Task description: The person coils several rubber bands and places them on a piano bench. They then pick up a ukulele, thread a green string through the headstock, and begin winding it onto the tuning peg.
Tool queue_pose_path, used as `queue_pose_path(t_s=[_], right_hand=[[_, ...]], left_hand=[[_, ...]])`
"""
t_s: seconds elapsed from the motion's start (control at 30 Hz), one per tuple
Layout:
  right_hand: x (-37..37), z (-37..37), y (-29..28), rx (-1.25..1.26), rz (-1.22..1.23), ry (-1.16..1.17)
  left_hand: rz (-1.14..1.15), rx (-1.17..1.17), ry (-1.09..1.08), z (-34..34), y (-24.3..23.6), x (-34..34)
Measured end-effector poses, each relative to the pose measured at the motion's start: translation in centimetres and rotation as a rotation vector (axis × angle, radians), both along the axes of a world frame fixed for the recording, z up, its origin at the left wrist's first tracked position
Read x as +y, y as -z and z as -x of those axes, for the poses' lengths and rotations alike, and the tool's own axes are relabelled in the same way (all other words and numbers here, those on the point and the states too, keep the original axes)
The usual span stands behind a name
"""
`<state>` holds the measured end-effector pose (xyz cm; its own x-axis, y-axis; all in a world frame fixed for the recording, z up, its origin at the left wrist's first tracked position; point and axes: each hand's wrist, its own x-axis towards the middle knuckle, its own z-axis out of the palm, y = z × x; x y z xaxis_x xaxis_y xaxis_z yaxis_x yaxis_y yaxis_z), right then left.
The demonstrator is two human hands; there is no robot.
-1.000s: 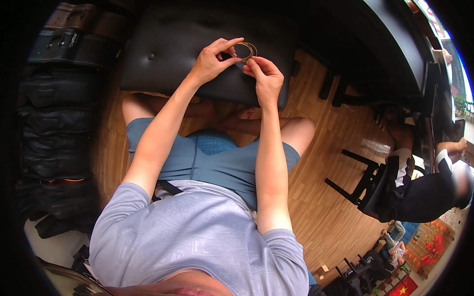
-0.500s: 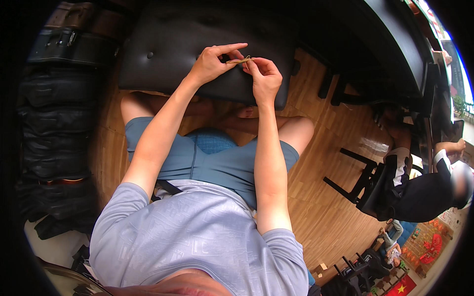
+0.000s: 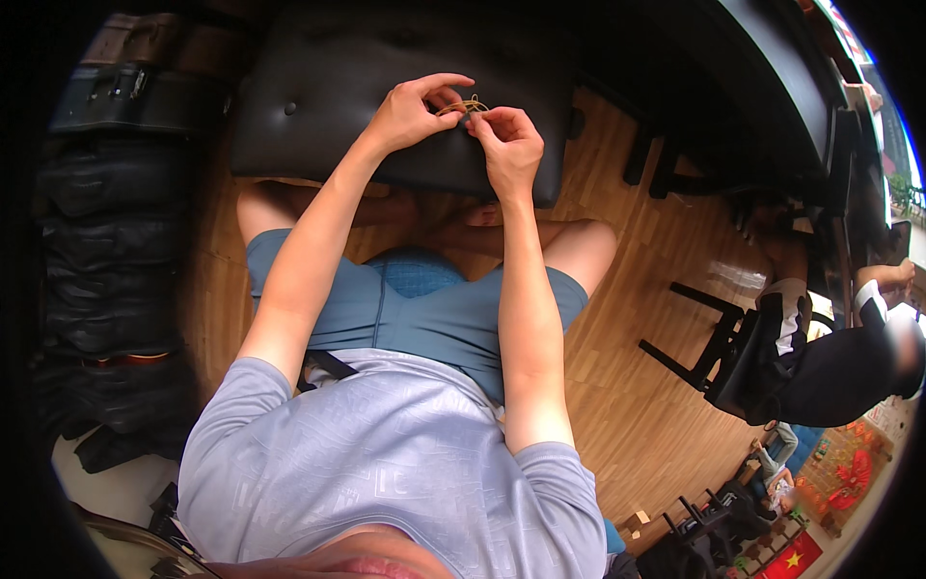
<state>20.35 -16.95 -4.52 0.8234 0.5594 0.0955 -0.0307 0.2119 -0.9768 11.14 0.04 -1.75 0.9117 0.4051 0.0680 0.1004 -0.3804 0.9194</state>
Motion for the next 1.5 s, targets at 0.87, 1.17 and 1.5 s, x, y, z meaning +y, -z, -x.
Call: queue_pose_path(t_s=[0.87,1.17,1.5], right_hand=[[0.4,0.6,0.3,-0.013,-0.068,0.066],[0.2,0.4,0.3,-0.001,-0.088,0.078],[0.4,0.6,0.5,-0.027,-0.089,0.099]], left_hand=[[0.158,0.106,0.115,-0.9,0.1,1.2],[0.207,0.140,0.105,-1.1,-0.7,1.2],[0.200,0.148,0.125,-1.2,-0.7,1.3]])
